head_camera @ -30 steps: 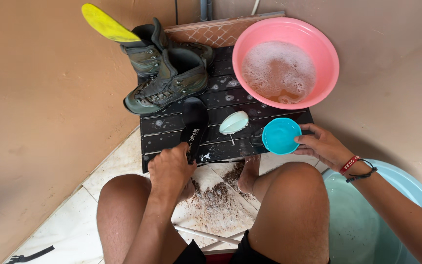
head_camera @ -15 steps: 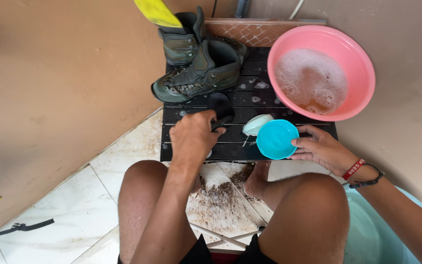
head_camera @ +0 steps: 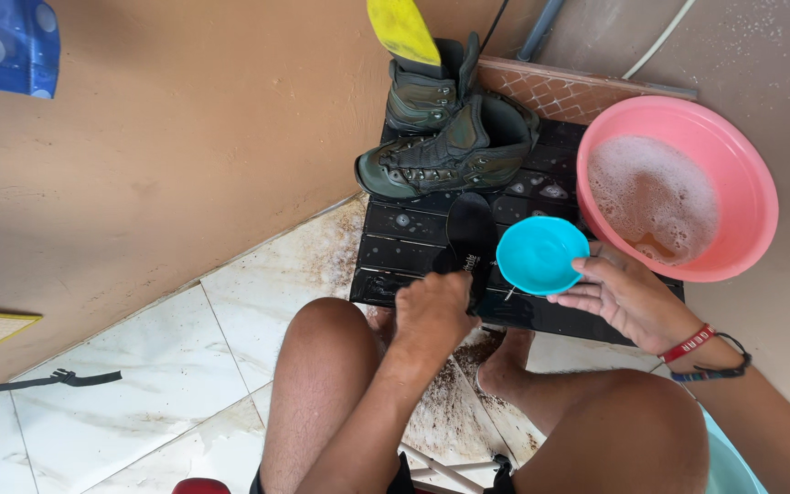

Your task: The person cleans hiking boots and insoles by hand using soapy water from a basin and a small blue cup to pour water, scrubbing the insoles and the exterior of the boots.

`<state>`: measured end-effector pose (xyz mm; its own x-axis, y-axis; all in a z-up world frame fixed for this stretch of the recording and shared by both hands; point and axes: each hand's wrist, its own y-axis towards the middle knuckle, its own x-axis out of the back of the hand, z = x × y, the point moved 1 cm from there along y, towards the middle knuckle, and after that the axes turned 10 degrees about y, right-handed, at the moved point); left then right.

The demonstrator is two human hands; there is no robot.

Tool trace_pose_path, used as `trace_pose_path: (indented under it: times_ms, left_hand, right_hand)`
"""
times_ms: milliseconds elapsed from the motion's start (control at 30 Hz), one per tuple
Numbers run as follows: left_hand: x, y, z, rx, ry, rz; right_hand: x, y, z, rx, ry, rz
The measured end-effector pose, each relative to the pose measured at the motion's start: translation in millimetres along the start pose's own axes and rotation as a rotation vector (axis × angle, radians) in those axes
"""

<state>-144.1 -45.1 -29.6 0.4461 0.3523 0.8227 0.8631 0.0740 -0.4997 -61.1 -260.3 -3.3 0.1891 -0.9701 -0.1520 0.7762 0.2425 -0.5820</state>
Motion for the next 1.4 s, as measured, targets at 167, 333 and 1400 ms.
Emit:
trace_pose_path:
  times_ms: [167,333,1400]
  left_hand:
    - [-87,56,-9,-0.096,0.036,-0.07]
    - [-90,47,-12,-0.186,0.02,-0.151]
    - [-67,45,-14,-0.228,-0.061,0.013]
  right_hand:
    - [-31,23,-1,0.026,-0.069,-0.034]
    - [-43,64,-21,0.082,-0.006,-0.083]
    - [-78,83,51,0.582,0.041,-0.004]
